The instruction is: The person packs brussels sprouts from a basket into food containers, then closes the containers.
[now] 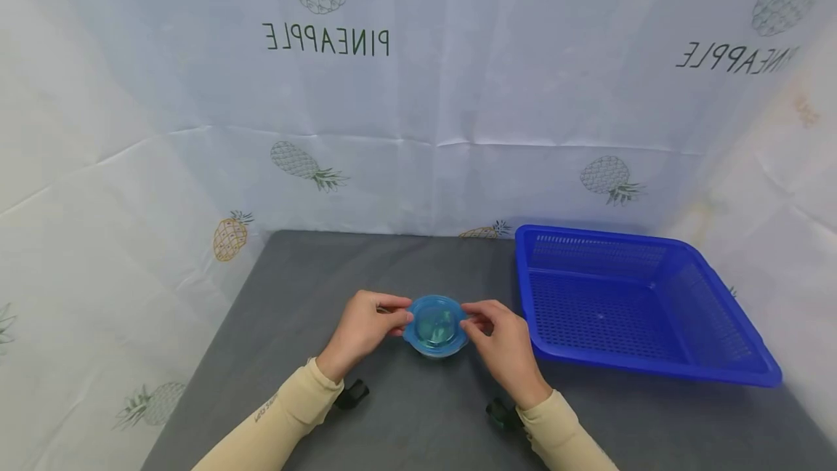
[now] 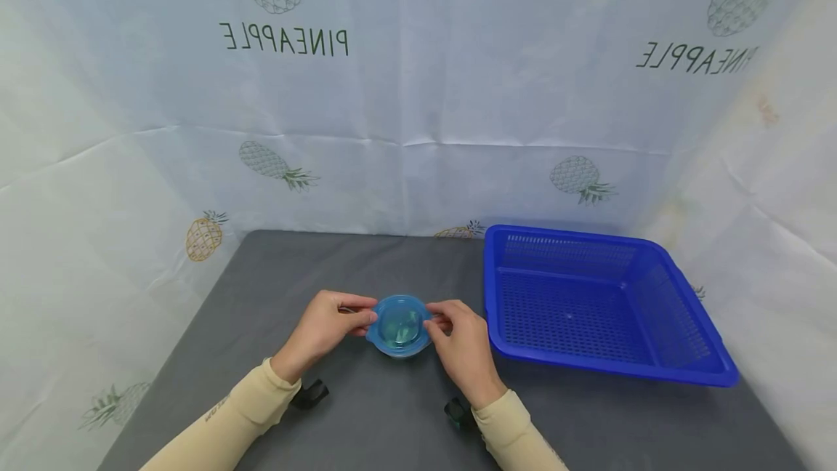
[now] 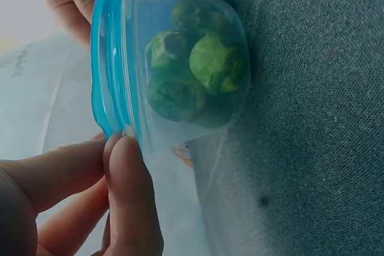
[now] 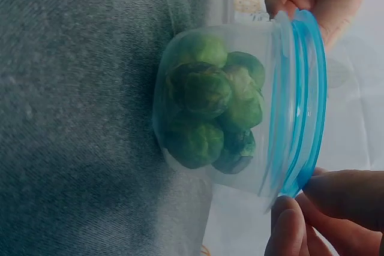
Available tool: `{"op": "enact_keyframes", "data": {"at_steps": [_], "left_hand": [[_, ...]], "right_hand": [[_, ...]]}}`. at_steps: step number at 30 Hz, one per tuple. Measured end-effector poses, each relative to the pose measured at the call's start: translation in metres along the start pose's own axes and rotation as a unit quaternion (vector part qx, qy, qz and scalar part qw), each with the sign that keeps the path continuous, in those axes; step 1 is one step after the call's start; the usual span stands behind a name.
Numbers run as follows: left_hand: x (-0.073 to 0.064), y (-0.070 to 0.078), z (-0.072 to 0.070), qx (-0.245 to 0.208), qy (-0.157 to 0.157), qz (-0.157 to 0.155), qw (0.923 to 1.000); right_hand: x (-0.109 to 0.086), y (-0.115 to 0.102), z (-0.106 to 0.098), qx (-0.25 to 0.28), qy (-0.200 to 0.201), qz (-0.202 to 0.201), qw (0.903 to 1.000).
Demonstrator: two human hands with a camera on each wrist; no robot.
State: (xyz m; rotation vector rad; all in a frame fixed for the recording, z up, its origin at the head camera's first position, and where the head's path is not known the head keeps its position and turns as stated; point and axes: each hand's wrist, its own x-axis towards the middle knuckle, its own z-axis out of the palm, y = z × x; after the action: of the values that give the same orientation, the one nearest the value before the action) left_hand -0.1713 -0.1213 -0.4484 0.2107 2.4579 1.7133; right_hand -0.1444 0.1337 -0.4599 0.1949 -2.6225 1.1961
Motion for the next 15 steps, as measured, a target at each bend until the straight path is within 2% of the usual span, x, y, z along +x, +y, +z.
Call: {"op": "enact_keyframes", "data": {"at_steps": [6,9,15], "left_hand": [[-0.0016,-0.0012,0.0019,0.018,0.003,0.020,0.9997],[-0.0005,-0.0018,0.0025,0.016,-0.003,0.018,0.9997],[0.0038,-0.0050,0.0002,-0.027,-0.021,-0.046,0.9984]], "right_hand": [[-0.0005,0.0007,0.0018,-0.005,0.002,0.000,1.0000],[-0.0002,0.0013,0.0019,-0.010,0.003,0.009,0.9999],[0.0016,0.0030,0.0061,-0.010,-0.005,0.040,0.9991]]}}
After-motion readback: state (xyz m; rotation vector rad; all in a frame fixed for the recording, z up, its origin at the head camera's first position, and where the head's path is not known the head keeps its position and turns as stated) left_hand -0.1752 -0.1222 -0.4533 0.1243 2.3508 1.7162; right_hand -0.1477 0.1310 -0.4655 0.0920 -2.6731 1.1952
